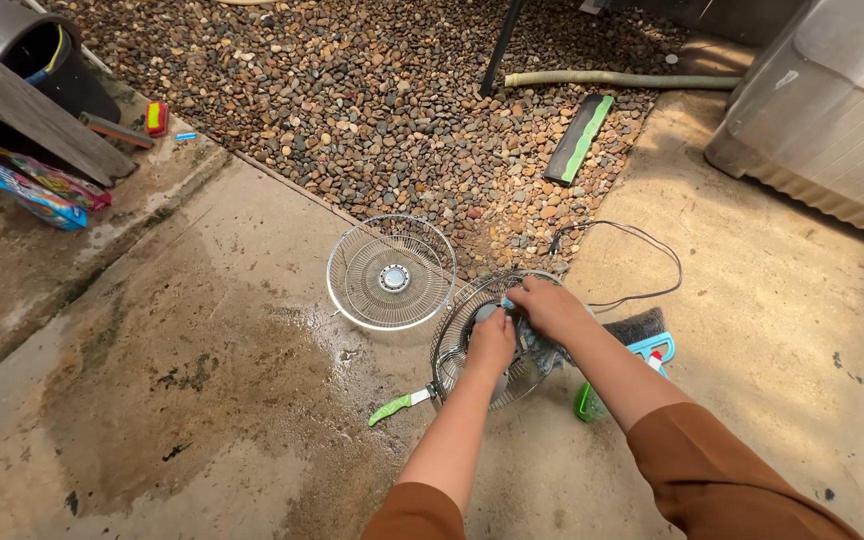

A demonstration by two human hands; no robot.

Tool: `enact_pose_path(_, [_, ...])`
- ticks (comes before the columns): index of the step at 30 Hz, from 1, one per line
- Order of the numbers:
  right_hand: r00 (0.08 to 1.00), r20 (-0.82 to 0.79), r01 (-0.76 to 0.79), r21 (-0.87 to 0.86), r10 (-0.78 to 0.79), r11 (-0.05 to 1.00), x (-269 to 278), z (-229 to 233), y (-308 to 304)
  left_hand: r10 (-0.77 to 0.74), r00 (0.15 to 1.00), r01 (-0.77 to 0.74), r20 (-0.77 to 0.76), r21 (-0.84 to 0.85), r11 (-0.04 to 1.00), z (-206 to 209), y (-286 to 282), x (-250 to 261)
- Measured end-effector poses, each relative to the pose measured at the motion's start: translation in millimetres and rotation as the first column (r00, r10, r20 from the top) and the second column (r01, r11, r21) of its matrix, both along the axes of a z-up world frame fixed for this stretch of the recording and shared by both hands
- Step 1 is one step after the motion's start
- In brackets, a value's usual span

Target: Cleaning the grilles and motor housing of a disassembled electric fan using a cloth, brush, and cleaning spray.

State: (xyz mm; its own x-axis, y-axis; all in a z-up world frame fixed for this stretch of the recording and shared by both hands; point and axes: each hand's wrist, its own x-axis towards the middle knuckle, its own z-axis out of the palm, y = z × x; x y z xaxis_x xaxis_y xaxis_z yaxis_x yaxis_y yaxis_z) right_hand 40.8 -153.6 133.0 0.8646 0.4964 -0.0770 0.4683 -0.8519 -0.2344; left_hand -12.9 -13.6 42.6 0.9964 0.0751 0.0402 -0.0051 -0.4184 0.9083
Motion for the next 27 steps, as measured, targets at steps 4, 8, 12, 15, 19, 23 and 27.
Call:
enact_pose_path(4, [0.978,0.086,-0.187,-0.063,0.192,0.98,4,6,0,0.046,0.998,-0.041,-0.036,0.144,0.989,-6,-2,4])
enact_pose_path(8, [0.992,-0.009,-0.125,-0.005,0.125,0.992,12,7,-6,0.022,1.0,-0.022,0.001,0.116,0.993,-3,5,-5])
enact_pose_path(12, [0.989,-0.02,-0.14,0.229,0.149,0.963,44,-46,-27,0.017,1.0,-0.017,0.013,0.034,0.999,9,11,-13])
enact_pose_path(15, [0.986,-0.167,0.071,0.352,-0.012,0.933,41,-50,-29,0.023,1.0,-0.023,0.002,0.003,1.0,6,14,-15])
enact_pose_path(19, [0.879,-0.456,0.386,0.512,-0.138,0.767,30,-76,-31,0.014,1.0,-0.014,0.006,-0.039,0.999,6,14,-19])
enact_pose_path(23, [0.619,-0.783,0.769,0.591,-0.052,0.245,16,-87,-22,0.014,0.998,-0.014,0.056,0.001,1.0,1,13,-16])
enact_pose_path(27, [0.493,-0.858,0.87,0.481,0.147,-0.107,17,-129,-21,0.035,0.998,-0.034,0.044,-0.026,0.999,11,15,-19])
